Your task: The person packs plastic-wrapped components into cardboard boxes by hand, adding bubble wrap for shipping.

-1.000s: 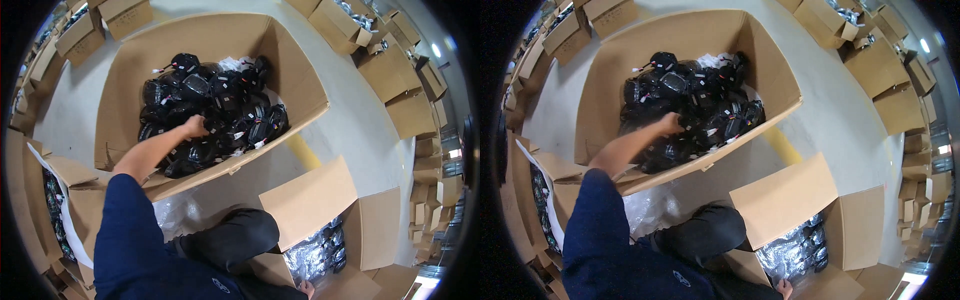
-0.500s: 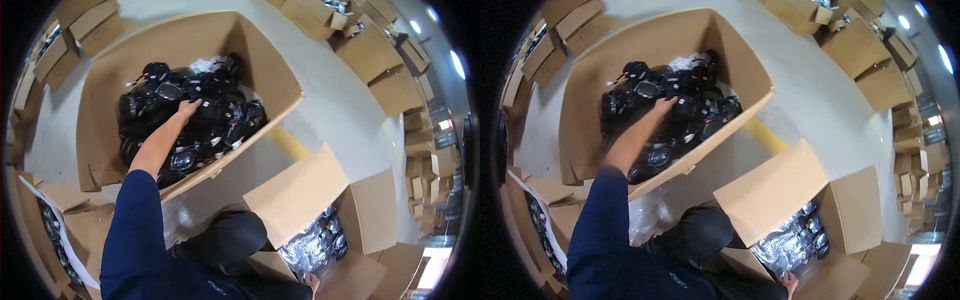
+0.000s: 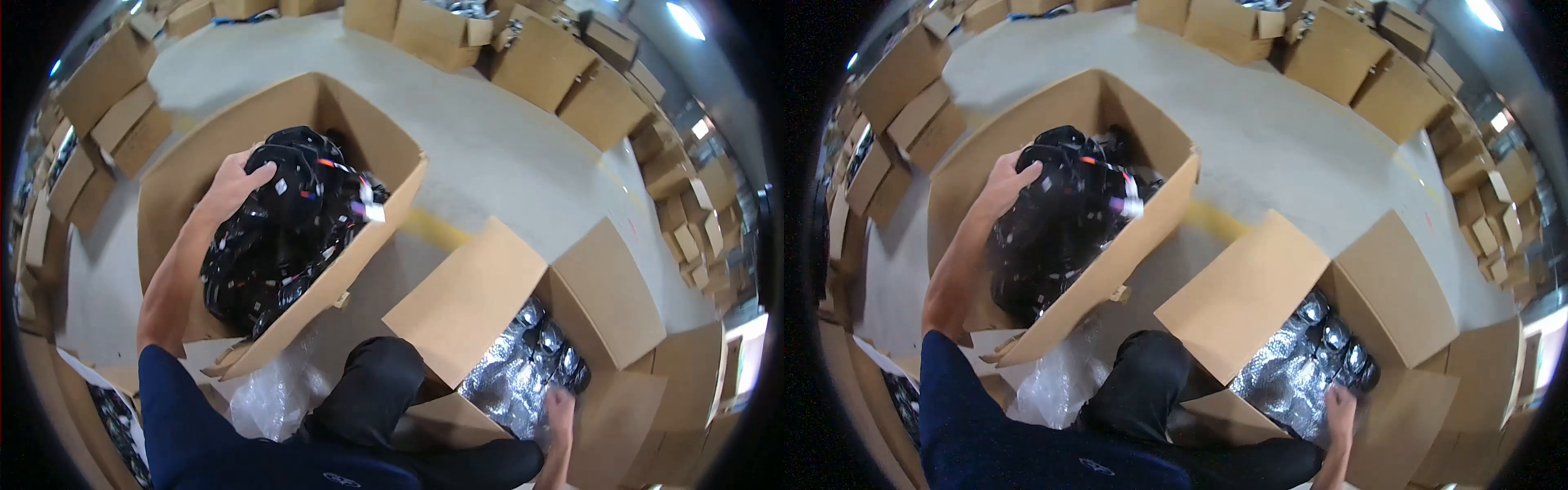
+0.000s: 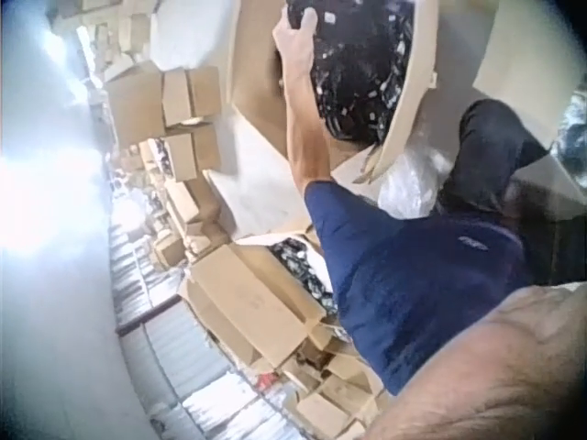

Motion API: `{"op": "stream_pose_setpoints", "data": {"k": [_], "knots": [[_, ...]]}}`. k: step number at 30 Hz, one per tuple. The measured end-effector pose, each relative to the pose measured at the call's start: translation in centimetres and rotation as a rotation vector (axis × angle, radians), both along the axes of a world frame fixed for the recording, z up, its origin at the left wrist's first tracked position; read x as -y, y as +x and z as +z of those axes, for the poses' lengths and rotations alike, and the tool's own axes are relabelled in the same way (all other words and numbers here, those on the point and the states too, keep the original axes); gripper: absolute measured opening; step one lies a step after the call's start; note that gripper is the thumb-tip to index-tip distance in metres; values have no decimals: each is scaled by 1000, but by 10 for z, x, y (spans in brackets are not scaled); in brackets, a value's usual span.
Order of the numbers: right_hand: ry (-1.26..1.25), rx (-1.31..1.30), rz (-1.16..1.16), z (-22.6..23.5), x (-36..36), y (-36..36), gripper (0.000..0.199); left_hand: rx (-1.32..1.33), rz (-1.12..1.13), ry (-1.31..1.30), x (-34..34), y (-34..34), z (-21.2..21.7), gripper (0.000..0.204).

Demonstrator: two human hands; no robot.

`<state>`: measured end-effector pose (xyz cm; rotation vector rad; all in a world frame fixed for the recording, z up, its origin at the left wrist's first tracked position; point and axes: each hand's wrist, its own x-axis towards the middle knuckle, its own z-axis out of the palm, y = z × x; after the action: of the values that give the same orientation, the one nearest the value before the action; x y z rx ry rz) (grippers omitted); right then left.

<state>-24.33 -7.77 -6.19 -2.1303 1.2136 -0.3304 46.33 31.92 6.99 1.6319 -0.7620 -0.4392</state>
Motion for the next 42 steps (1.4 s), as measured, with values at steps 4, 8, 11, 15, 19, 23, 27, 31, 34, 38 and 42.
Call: {"op": "stream_pose_setpoints", "data": {"k": [4, 8, 11, 15, 19, 23, 27, 31, 34, 38, 42], "knots": [[238, 179, 52, 95, -37, 158, 36, 329, -469, 37, 58, -81, 78, 39], [1221, 811, 615, 97, -95, 238, 83, 188, -942, -20, 128, -192, 88, 40], [1439, 723, 279, 116, -119, 217, 82, 199, -1117, -3, 169, -243, 78, 31], [1266, 922, -72, 103, -99, 148, 75, 265, -1100, -104, 224, -290, 62, 33], [816, 1110, -34, 120, -42, 92, 77, -45, -832, -165, 266, -294, 51, 34], [665, 935, -151, 88, 12, 67, 55, -795, -306, -615, 299, -282, 9, 36], [707, 585, -341, -3, 22, 84, 62, -913, -220, -514, 326, -301, -33, 36], [810, 702, -385, -64, 29, 121, 51, -786, -170, -344, 335, -320, -52, 30], [691, 548, -270, -102, 21, 141, 53, -761, -169, -251, 332, -317, -63, 28], [343, 75, -221, -122, 37, 126, 61, -731, -178, -221, 341, -329, -62, 26], [-23, -54, -56, -75, 13, 140, 51, -629, -79, -122, 337, -328, -73, 25]]}}
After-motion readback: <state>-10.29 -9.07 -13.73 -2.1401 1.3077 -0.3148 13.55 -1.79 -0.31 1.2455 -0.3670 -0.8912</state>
